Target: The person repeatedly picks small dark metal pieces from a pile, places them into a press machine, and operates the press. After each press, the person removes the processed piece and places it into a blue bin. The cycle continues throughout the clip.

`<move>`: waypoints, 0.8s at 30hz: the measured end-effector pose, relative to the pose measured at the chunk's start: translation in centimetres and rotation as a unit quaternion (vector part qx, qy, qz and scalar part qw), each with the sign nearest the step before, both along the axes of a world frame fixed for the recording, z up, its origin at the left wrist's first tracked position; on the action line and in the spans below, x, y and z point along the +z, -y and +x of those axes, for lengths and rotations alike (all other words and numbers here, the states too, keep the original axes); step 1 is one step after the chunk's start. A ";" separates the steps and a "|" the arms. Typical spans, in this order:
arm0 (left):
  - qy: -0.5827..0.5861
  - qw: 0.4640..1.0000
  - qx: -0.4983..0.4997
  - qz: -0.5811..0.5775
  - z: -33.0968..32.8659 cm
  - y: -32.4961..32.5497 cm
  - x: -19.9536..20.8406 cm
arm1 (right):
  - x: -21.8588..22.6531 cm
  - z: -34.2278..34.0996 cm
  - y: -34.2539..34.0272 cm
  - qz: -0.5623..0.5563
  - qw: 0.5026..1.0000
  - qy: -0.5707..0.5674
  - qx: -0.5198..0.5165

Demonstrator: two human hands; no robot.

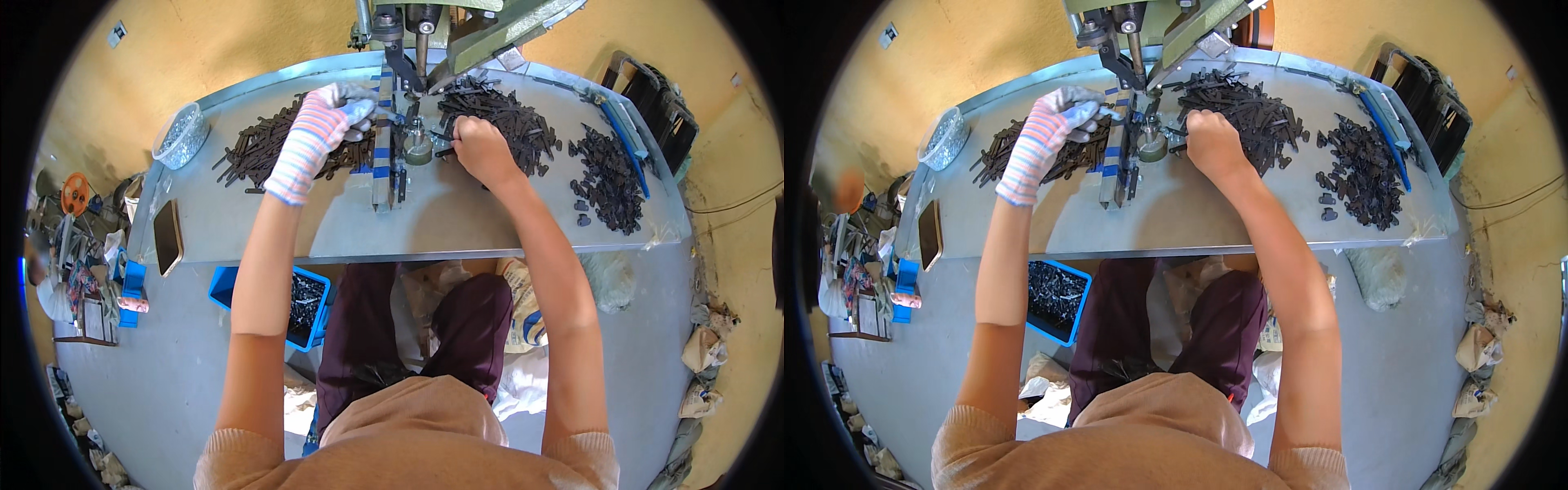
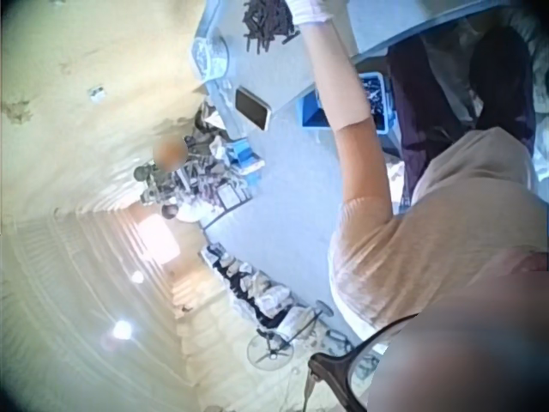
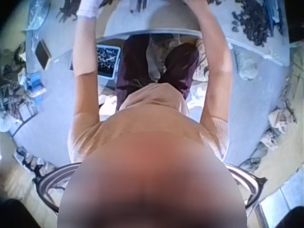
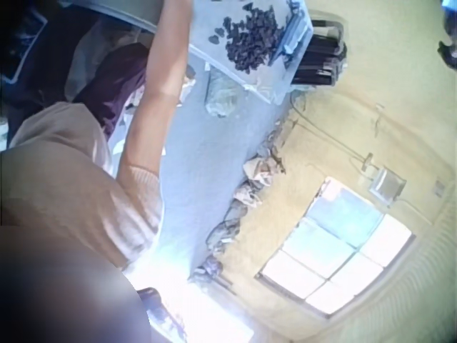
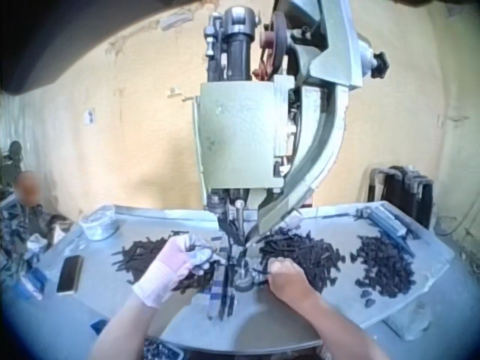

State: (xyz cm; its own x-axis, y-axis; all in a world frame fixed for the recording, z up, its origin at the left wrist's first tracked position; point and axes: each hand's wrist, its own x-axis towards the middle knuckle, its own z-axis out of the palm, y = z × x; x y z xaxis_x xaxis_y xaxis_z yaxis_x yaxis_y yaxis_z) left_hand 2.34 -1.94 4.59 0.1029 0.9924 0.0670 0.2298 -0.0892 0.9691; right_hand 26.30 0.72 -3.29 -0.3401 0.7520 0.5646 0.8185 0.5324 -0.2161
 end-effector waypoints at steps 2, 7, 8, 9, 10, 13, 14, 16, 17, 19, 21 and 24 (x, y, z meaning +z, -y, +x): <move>0.034 0.998 -0.034 0.029 1.1 -0.8 -0.1 | -0.1 0.0 -0.1 0.006 1.000 -0.001 -0.006; 0.083 0.996 -0.041 -0.006 2.2 -1.8 -0.6 | 0.1 0.1 -0.1 -0.033 0.999 -0.032 -0.010; 0.090 0.995 -0.036 -0.011 2.2 -1.7 -0.9 | 0.2 0.0 0.0 -0.035 0.999 -0.035 -0.014; 0.093 0.995 -0.033 -0.019 2.3 -1.7 -1.0 | 0.2 -0.1 0.1 -0.036 0.998 -0.041 -0.015; 0.101 0.994 -0.034 -0.019 2.3 -1.6 -1.2 | 0.3 -0.2 0.2 -0.034 0.999 -0.034 -0.025; 0.121 0.992 -0.035 -0.026 2.3 -1.6 -1.8 | 0.3 -0.7 0.4 -0.021 0.999 -0.019 -0.043; 0.116 0.992 -0.037 -0.031 2.2 -1.7 -2.0 | 0.4 -0.9 0.4 -0.015 0.999 -0.014 -0.048; 0.130 0.990 -0.041 -0.039 2.3 -1.8 -2.3 | 0.4 -1.0 0.4 -0.003 0.998 0.000 -0.056; 0.121 0.991 -0.040 -0.037 2.3 -1.8 -2.4 | 0.5 -1.0 0.4 0.003 0.998 0.009 -0.060; 0.103 0.993 -0.041 -0.029 2.3 -1.8 -2.6 | 0.7 -1.0 0.4 -0.009 0.997 -0.011 -0.072; 0.095 0.995 -0.034 -0.029 2.4 -1.8 -2.7 | 1.0 -0.8 0.2 -0.036 0.994 -0.067 -0.081; 0.091 0.994 -0.028 -0.043 2.4 -1.8 -2.8 | 1.8 -0.5 0.0 -0.157 0.951 -0.264 0.030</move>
